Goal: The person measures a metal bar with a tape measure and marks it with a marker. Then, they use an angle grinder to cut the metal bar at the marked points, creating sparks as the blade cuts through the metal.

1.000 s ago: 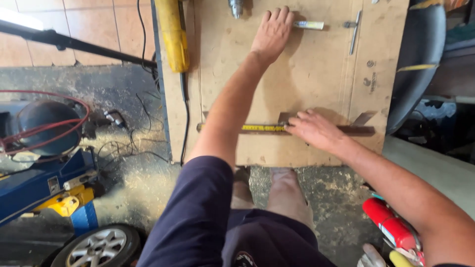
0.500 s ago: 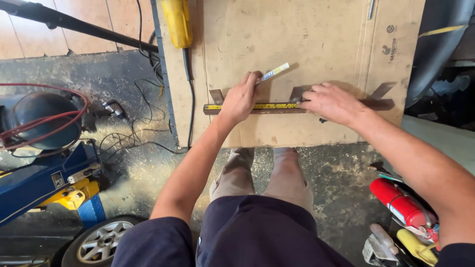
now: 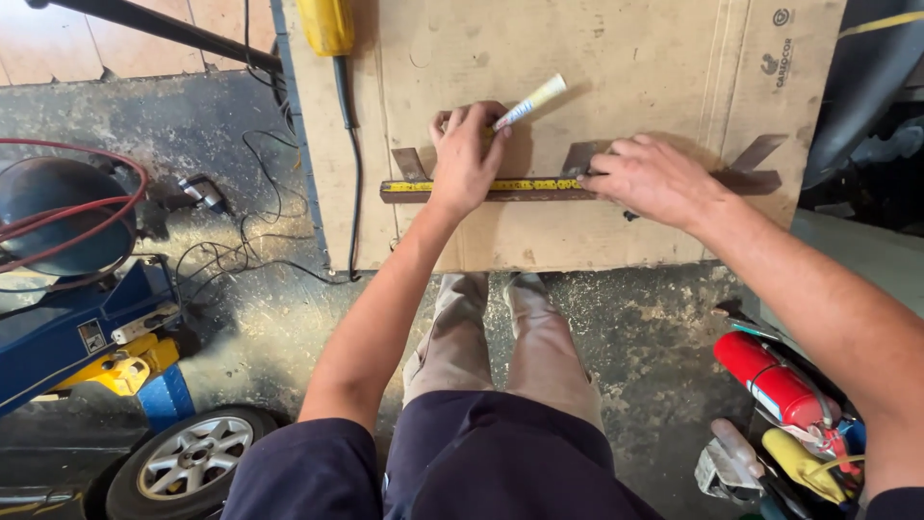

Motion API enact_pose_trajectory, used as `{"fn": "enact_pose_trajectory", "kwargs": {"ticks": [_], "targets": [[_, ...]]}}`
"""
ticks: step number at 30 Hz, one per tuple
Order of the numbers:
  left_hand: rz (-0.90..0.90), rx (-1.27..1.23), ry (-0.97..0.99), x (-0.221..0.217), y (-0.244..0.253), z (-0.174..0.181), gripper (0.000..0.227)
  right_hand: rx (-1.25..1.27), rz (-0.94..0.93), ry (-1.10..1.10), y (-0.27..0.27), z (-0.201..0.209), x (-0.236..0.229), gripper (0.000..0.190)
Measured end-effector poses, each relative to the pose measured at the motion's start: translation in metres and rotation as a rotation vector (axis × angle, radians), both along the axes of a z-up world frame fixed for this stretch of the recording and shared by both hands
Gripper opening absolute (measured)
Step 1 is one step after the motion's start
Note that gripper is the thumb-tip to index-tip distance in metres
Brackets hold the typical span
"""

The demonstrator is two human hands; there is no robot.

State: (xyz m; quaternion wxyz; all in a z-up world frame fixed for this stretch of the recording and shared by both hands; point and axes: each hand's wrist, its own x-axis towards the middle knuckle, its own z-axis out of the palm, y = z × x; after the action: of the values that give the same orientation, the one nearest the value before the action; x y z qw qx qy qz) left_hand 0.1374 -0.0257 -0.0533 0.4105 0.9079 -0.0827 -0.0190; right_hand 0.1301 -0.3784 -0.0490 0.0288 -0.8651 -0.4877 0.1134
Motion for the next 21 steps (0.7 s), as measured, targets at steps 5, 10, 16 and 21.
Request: {"fn": "enact_pose_trajectory", "kwargs": {"ticks": [5, 10, 16, 21], "targets": [[0.017, -0.505, 0.218, -0.014, -0.012, 0.061, 0.028, 0.008, 0.008, 0.020, 0.003, 0.011, 0.001, 0.017], [0.020, -0.767, 0.301, -0.042, -0.027, 0.073, 0.035, 0.046, 0.010, 0.047, 0.003, 0.014, 0.005, 0.018], [0.033, -0.566, 0.212, -0.076, -0.031, 0.022, 0.034, 0.027, 0.027, 0.046, -0.001, 0.004, 0.008, 0.017], [-0.021, -0.391, 0.020, -0.101, -0.036, 0.013, 0.026, 0.029, 0.022, 0.063, 0.003, 0.012, 0.009, 0.016]]}}
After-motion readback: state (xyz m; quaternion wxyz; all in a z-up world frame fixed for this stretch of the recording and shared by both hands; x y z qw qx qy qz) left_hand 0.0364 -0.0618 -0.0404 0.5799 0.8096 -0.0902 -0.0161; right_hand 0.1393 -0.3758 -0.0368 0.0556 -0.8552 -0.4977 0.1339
